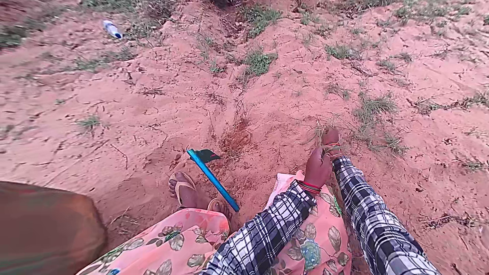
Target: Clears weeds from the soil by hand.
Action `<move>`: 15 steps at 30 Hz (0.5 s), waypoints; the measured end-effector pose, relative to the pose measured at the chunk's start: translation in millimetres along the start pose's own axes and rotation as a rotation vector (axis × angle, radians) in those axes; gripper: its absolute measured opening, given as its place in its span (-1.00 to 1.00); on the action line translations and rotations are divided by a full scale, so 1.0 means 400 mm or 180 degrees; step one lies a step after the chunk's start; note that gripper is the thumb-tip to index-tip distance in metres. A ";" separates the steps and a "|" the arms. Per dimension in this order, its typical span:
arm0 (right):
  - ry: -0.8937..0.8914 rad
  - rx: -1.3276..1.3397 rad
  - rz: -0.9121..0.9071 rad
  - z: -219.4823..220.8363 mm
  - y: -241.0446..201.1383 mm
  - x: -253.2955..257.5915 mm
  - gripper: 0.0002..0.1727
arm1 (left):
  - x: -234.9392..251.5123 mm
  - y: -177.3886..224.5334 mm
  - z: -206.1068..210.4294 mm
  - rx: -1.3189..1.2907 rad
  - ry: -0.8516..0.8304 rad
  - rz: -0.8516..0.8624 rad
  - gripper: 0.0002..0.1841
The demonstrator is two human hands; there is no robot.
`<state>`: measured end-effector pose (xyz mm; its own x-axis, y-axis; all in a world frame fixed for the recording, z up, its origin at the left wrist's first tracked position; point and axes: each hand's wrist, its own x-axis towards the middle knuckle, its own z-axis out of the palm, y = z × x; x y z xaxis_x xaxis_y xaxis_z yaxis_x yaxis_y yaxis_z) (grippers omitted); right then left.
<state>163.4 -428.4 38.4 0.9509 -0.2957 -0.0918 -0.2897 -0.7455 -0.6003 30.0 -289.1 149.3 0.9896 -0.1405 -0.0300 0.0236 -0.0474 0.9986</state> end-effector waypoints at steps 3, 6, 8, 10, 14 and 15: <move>-0.0368 -0.0407 0.0178 0.046 -0.047 0.136 -0.19 | 0.008 -0.017 -0.020 -0.0088 0.0087 -0.0207 -0.65; -0.0596 -0.0558 0.0034 0.064 -0.101 0.141 -0.34 | 0.014 -0.040 -0.028 -0.0264 0.0305 -0.0168 -0.64; -0.0823 -0.0450 -0.0546 0.088 -0.147 0.119 -0.46 | 0.014 -0.044 -0.027 -0.0314 0.0400 0.0018 -0.64; -0.1094 -0.0789 -0.1231 0.144 -0.167 0.122 -0.48 | 0.009 -0.049 -0.020 -0.0362 0.0440 0.0260 -0.64; -0.0996 -0.1670 -0.1224 0.230 -0.217 0.127 -0.60 | 0.002 -0.054 -0.018 -0.0568 0.0524 0.0582 -0.67; -0.0751 -0.1593 -0.1137 0.223 -0.237 0.106 -0.66 | 0.002 -0.053 -0.020 -0.0597 0.0553 0.0597 -0.68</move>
<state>241.0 -316.9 20.5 0.9798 0.1179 -0.1614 0.0865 -0.9781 -0.1893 31.3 -280.2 128.6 0.9882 0.0423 0.1473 -0.1520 0.1488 0.9771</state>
